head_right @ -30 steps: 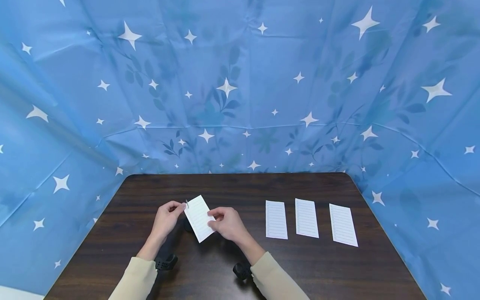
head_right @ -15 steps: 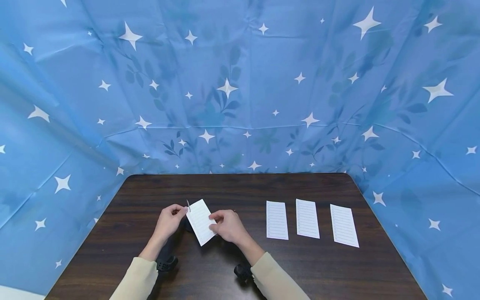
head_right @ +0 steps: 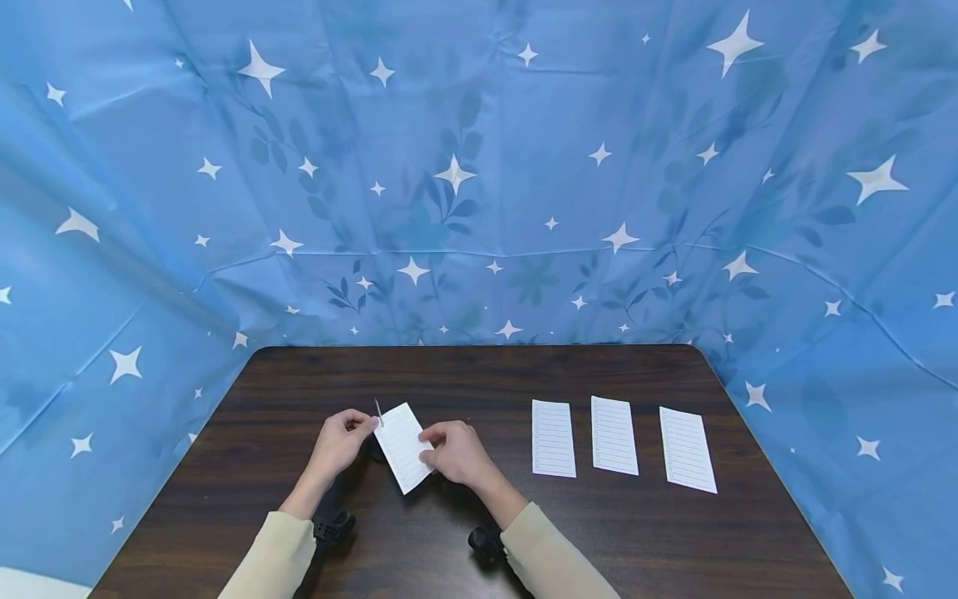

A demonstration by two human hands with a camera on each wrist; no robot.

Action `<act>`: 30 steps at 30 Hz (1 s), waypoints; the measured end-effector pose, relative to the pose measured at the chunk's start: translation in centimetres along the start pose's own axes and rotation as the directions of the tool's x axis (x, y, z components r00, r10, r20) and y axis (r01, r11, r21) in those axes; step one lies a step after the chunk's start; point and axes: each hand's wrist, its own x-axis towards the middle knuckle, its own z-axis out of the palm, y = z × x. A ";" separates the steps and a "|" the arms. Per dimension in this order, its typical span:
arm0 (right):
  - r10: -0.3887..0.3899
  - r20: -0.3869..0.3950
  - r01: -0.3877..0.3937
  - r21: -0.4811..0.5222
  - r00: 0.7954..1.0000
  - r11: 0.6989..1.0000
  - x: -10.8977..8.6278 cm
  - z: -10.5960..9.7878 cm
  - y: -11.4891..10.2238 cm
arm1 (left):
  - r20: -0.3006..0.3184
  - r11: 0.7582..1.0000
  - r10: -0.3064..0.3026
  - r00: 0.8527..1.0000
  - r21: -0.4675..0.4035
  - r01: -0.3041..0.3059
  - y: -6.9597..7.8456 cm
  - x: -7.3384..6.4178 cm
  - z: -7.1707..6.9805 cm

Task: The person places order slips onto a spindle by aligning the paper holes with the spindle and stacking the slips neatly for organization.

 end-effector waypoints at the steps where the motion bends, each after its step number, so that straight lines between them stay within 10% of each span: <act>1: 0.001 0.001 -0.001 -0.007 1.000 1.000 0.0 0.0 0.0 | 0.003 1.000 -0.001 1.000 0.000 0.001 -0.1 0.0 0.0; 30: 0.030 0.010 -0.028 -0.162 1.000 0.986 0.3 0.8 1.0 | 0.025 0.991 0.028 0.999 0.131 -0.031 -1.2 -0.2 0.6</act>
